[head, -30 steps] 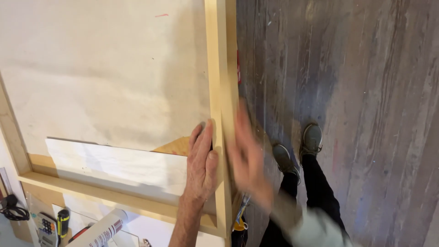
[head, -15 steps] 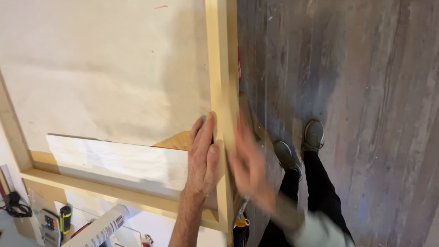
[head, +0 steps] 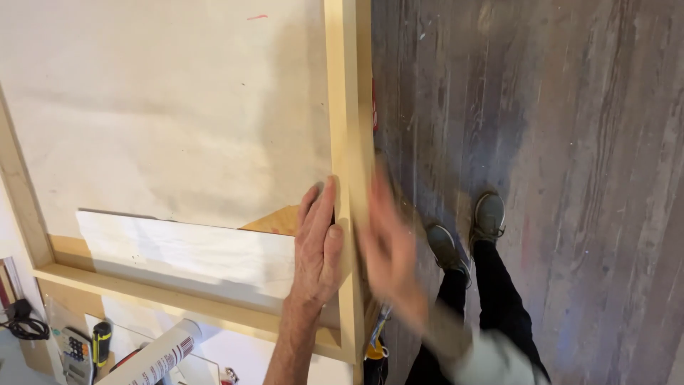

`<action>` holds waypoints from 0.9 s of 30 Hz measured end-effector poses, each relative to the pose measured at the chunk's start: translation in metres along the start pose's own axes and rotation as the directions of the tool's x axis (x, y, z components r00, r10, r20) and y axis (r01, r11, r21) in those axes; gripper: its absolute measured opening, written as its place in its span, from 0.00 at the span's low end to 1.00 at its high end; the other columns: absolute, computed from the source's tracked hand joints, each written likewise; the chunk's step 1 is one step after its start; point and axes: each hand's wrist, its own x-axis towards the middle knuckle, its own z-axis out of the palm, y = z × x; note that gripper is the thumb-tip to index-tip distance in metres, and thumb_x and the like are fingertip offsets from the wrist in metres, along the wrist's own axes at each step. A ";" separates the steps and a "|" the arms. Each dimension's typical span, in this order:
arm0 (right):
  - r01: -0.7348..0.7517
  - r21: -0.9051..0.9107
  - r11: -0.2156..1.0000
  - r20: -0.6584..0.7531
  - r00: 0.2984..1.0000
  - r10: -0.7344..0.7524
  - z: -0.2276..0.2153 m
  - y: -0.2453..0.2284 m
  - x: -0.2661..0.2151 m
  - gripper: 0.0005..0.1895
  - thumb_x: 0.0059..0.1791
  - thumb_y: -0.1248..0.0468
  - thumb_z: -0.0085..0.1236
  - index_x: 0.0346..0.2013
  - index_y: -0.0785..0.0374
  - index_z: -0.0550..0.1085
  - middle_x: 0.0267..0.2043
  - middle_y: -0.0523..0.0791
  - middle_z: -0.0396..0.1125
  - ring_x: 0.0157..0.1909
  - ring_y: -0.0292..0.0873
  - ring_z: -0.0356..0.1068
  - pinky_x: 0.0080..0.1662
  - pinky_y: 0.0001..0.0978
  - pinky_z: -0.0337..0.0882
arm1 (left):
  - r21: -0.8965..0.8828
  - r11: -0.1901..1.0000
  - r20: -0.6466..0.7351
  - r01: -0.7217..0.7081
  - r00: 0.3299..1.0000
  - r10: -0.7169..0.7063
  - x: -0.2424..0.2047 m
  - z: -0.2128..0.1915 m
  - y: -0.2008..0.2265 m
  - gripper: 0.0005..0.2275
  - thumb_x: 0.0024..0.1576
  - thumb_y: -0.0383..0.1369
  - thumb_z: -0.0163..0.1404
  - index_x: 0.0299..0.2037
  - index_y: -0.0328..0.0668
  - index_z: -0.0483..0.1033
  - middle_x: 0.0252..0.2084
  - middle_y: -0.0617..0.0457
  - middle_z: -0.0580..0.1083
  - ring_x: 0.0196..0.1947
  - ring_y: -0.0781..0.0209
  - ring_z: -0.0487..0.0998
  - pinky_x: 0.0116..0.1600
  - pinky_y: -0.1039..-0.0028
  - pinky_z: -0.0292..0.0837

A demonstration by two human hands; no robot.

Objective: Sanding the edges and joints of a wooden picture frame using a sanding block.

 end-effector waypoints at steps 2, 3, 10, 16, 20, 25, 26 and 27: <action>0.093 -0.041 0.995 -0.013 0.996 -0.094 0.001 -0.002 0.062 0.27 0.59 0.75 0.44 0.74 0.72 0.58 0.80 0.55 0.47 0.81 0.47 0.48 0.77 0.38 0.54 | 0.011 1.000 0.001 0.016 1.000 -0.016 0.003 -0.001 -0.001 0.25 0.70 0.37 0.32 0.72 0.24 0.58 0.72 0.37 0.65 0.73 0.41 0.64 0.80 0.53 0.48; 0.182 -0.081 0.980 -0.023 0.983 -0.184 0.004 -0.003 0.092 0.26 0.62 0.75 0.46 0.76 0.69 0.59 0.80 0.50 0.49 0.81 0.42 0.51 0.77 0.34 0.56 | 0.023 0.999 0.002 0.034 0.999 -0.034 0.003 -0.004 0.000 0.25 0.70 0.37 0.32 0.72 0.23 0.58 0.72 0.36 0.65 0.73 0.40 0.63 0.79 0.53 0.49; -0.230 0.112 0.967 0.015 0.973 0.230 -0.004 0.015 -0.155 0.29 0.51 0.77 0.47 0.69 0.77 0.60 0.77 0.63 0.51 0.79 0.59 0.48 0.74 0.47 0.48 | 0.012 1.000 -0.025 -0.026 0.999 0.026 0.001 0.001 -0.006 0.24 0.71 0.36 0.32 0.72 0.24 0.57 0.72 0.37 0.66 0.73 0.43 0.66 0.81 0.53 0.49; -0.056 0.014 0.998 -0.037 0.998 0.057 0.002 -0.019 0.046 0.27 0.58 0.72 0.46 0.73 0.71 0.57 0.80 0.55 0.49 0.78 0.48 0.55 0.72 0.38 0.63 | 0.017 1.000 -0.026 -0.022 0.999 0.022 -0.001 0.002 -0.007 0.23 0.70 0.34 0.33 0.72 0.25 0.58 0.74 0.38 0.64 0.74 0.44 0.65 0.81 0.53 0.49; 0.153 -0.062 0.986 0.007 0.988 -0.153 -0.003 -0.010 0.039 0.26 0.62 0.74 0.48 0.75 0.69 0.57 0.82 0.52 0.46 0.82 0.46 0.48 0.78 0.34 0.54 | 0.010 0.998 -0.025 -0.057 0.998 0.057 0.005 0.000 -0.006 0.23 0.70 0.33 0.34 0.73 0.26 0.57 0.75 0.39 0.63 0.73 0.45 0.66 0.80 0.54 0.50; 0.057 -0.132 0.990 0.029 0.998 -0.054 -0.018 0.010 -0.118 0.29 0.55 0.74 0.51 0.72 0.72 0.60 0.80 0.55 0.49 0.82 0.50 0.49 0.79 0.40 0.50 | 0.027 0.994 -0.044 -0.109 0.993 0.110 0.005 -0.008 -0.003 0.22 0.72 0.33 0.35 0.75 0.30 0.57 0.76 0.42 0.64 0.71 0.49 0.68 0.79 0.59 0.53; -0.029 -0.036 0.999 -0.017 0.999 0.028 -0.020 0.004 -0.125 0.29 0.55 0.74 0.50 0.72 0.74 0.58 0.80 0.56 0.49 0.81 0.49 0.50 0.77 0.40 0.51 | 0.047 0.993 -0.038 -0.108 0.993 0.110 0.006 -0.007 -0.003 0.23 0.71 0.33 0.35 0.75 0.32 0.56 0.74 0.44 0.66 0.69 0.51 0.69 0.79 0.60 0.54; -0.110 0.064 0.992 -0.055 0.992 0.113 -0.022 -0.003 -0.132 0.30 0.55 0.74 0.50 0.72 0.75 0.57 0.80 0.57 0.49 0.80 0.49 0.51 0.75 0.40 0.52 | 0.067 0.992 -0.031 -0.108 0.993 0.110 0.006 -0.006 -0.004 0.23 0.71 0.33 0.36 0.76 0.33 0.56 0.72 0.46 0.68 0.68 0.52 0.70 0.79 0.62 0.55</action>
